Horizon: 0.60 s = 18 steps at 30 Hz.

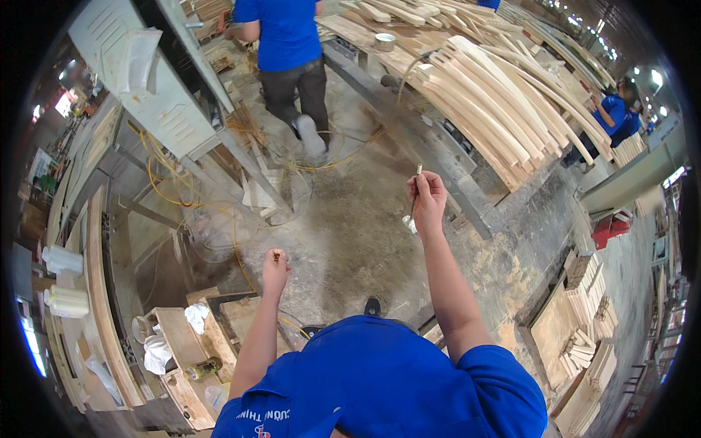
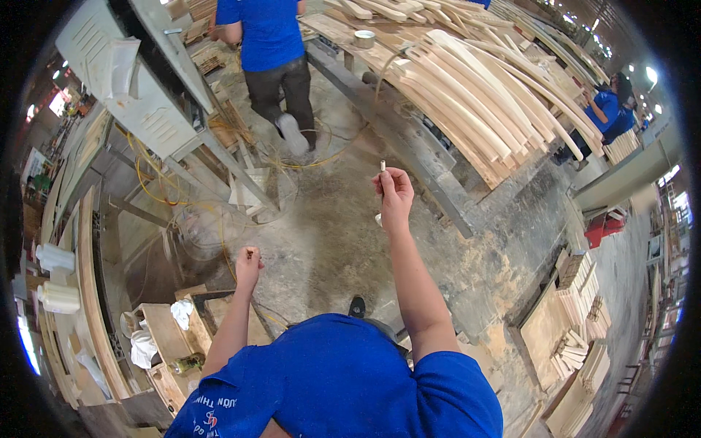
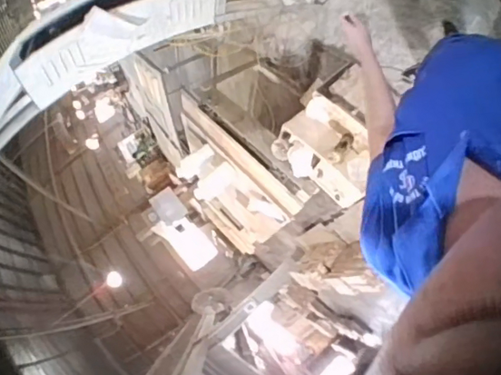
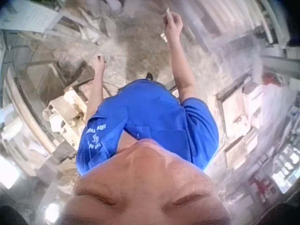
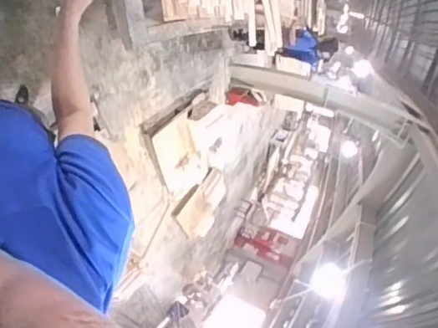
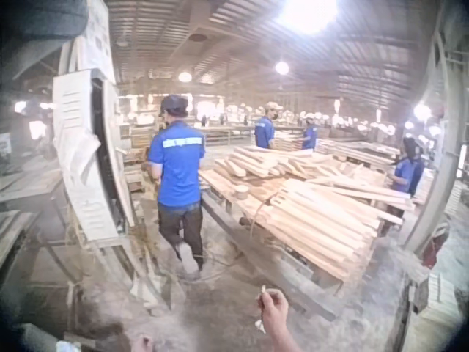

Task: The person pours a white substance from a bottle into a cup, then uses a pneumatic drill to mix it. They later use a stick to stir the mixture and place the cup on a workbench.

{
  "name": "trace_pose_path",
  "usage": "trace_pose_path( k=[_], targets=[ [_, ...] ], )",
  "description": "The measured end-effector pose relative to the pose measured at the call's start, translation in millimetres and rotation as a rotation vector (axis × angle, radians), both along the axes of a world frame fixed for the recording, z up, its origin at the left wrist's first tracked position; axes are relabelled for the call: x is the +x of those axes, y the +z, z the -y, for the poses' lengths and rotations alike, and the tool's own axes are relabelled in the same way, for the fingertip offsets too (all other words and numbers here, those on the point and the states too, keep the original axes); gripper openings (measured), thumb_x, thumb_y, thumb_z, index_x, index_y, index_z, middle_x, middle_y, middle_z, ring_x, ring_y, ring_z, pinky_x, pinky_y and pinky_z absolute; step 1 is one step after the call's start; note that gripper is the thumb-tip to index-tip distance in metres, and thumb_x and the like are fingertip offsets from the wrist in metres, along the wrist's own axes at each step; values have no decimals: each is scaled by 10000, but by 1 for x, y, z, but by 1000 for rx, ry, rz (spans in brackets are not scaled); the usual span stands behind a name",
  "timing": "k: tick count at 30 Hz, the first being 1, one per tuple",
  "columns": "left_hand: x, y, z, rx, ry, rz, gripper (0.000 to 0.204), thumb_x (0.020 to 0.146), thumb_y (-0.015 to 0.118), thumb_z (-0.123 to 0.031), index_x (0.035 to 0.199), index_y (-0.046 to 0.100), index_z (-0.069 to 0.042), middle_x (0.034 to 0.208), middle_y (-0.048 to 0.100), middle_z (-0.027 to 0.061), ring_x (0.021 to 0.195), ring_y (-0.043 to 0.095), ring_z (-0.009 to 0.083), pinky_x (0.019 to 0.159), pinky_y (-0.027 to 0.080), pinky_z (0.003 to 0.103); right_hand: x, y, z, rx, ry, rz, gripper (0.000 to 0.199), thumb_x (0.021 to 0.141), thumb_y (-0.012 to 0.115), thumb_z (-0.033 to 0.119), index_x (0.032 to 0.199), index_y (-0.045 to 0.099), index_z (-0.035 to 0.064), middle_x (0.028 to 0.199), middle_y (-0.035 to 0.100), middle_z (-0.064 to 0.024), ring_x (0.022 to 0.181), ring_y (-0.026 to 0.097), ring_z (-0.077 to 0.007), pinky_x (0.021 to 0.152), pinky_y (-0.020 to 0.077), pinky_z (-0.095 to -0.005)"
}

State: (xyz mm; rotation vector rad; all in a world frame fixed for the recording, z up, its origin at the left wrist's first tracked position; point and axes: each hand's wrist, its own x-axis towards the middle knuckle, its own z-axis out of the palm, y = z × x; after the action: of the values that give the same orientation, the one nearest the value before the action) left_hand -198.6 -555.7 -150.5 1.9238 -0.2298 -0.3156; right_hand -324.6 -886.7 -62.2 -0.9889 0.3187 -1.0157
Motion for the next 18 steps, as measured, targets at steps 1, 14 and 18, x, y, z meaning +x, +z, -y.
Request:
trace_pose_path(
  k=[1, 14, 18],
  targets=[
    [2, 1, 5, 50, -28, -5, 179, 896, 518, -196, 860, 556, -24, 642, 568, 104, 581, 565, 150, 526, 458, 295, -7, 1, 6, -22, 4, -17, 104, 911, 546, 136, 929, 545, 34, 781, 598, -40, 686, 537, -91, 598, 406, -222],
    [70, -2, 41, 1176, -371, 327, 322, 828, 534, -363, 995, 627, -104, 903, 656, 135, 886, 617, 346, 773, 473, 461, -1, 4, 34, 55, 21, 32, 121, 928, 513, 152, 917, 542, 35, 785, 562, -14, 663, 501, -93, 594, 389, -231],
    [95, 15, 96, 496, -308, 229, 287, 793, 650, -228, 1034, 587, -85, 887, 653, 91, 875, 628, 235, 782, 488, 366, 45, 4, 31, -54, 82, -30, 114, 923, 520, 149, 921, 537, 36, 794, 562, -22, 673, 499, -101, 592, 389, -238]
  ],
)
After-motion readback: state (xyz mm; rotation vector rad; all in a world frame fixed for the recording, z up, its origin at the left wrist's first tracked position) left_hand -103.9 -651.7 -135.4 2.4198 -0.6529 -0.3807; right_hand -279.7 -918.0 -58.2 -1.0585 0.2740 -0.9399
